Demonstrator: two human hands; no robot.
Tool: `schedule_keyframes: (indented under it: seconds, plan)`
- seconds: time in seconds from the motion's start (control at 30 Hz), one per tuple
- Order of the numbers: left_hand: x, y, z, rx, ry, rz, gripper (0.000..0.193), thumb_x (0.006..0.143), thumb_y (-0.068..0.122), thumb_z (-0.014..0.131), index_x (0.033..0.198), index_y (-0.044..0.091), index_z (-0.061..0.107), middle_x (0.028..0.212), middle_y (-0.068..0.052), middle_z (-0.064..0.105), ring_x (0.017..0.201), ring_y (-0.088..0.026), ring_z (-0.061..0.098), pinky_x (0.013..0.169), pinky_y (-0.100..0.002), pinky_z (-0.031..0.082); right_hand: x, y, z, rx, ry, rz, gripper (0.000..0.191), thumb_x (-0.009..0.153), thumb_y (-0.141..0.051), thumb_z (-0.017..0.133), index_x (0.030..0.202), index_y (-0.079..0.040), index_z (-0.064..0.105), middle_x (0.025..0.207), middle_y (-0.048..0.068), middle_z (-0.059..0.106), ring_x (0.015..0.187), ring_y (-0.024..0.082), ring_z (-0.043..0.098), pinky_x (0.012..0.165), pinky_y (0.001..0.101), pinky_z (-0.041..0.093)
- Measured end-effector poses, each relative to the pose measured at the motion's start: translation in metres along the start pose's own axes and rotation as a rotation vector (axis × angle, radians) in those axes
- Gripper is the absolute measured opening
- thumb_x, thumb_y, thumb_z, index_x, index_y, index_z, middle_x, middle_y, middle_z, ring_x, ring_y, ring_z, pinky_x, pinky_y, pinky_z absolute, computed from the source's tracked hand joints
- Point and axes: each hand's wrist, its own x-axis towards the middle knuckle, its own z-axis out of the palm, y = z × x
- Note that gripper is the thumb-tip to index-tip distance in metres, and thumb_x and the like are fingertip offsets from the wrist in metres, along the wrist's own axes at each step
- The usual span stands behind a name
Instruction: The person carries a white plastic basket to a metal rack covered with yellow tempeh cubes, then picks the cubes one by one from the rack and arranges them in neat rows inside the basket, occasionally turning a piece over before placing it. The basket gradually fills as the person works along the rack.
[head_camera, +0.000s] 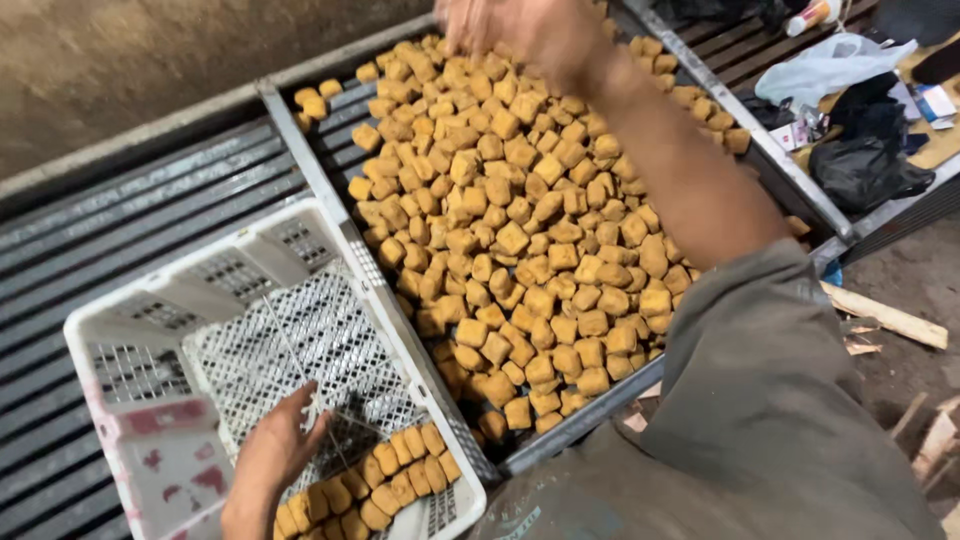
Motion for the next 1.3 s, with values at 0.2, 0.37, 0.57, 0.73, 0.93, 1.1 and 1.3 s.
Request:
schedule_keyframes:
  seconds: [0.2,0.37,0.57,0.73,0.93,1.1,1.3]
  plan:
    - [-0.005,-0.010,0.007,-0.052,0.048,0.054,0.059,0.089,0.040,0.070,0.140,0.010,0.060,0.123,-0.021,0.071,0.109,-0.039,0.071,0.094,-0.047,0.056,-0.114,0.027,0.136,-0.195,-0.949,-0.128,0.069,0.090,-0.041,0.072,0.146,-0.008,0.050,0.131,0.018,0.063,0.111,0.032,0.065,0.098,0.0456,0.053]
    - [-0.016,-0.009,0.008,0.005,0.009,0.088,0.059,0.092,0.033,0.072,0.143,0.007,0.060,0.123,-0.024,0.070,0.109,-0.042,0.068,0.091,-0.050,0.055,-0.209,0.074,0.149,-0.374,-0.874,0.185,0.059,0.089,-0.034,0.075,0.141,-0.011,0.061,0.127,0.016,0.071,0.108,0.033,0.071,0.093,0.0490,0.056]
    - [-0.026,0.010,-0.001,0.041,-0.032,0.167,0.057,0.098,0.029,0.075,0.146,0.003,0.059,0.129,-0.025,0.069,0.110,-0.038,0.070,0.094,-0.048,0.055,-0.294,0.056,0.161,-0.401,-0.696,0.245,0.044,0.094,-0.027,0.077,0.134,-0.011,0.068,0.121,0.015,0.068,0.101,0.034,0.070,0.081,0.0484,0.057]
    - [-0.023,0.025,0.001,0.061,-0.098,0.131,0.057,0.097,0.029,0.075,0.146,0.002,0.060,0.127,-0.024,0.069,0.110,-0.038,0.069,0.096,-0.048,0.054,-0.331,0.054,0.175,-0.310,-0.478,0.175,0.040,0.096,-0.026,0.079,0.130,-0.008,0.066,0.124,0.013,0.063,0.104,0.035,0.068,0.082,0.0474,0.057]
    - [-0.023,0.025,0.009,0.048,-0.096,0.139,0.057,0.099,0.030,0.074,0.146,0.003,0.059,0.130,-0.022,0.070,0.108,-0.037,0.071,0.098,-0.047,0.054,-0.354,0.048,0.204,-0.338,-0.295,0.069,0.034,0.094,-0.020,0.079,0.122,-0.006,0.067,0.127,0.016,0.061,0.109,0.032,0.061,0.089,0.0463,0.055]
    - [-0.023,0.024,0.008,0.023,-0.107,0.093,0.057,0.097,0.031,0.075,0.145,0.005,0.060,0.129,-0.020,0.070,0.106,-0.037,0.071,0.096,-0.048,0.054,-0.359,0.061,0.214,-0.221,-0.217,0.115,0.027,0.098,-0.011,0.079,0.118,-0.003,0.063,0.118,0.012,0.056,0.110,0.028,0.059,0.095,0.0469,0.055]
    - [-0.023,0.023,0.006,-0.009,-0.127,0.049,0.059,0.097,0.032,0.074,0.148,0.007,0.058,0.133,-0.019,0.068,0.106,-0.037,0.070,0.097,-0.048,0.053,-0.336,0.074,0.198,-0.395,-0.126,0.061,0.029,0.099,-0.008,0.081,0.110,-0.004,0.055,0.129,0.016,0.052,0.120,0.033,0.057,0.099,0.0467,0.053]
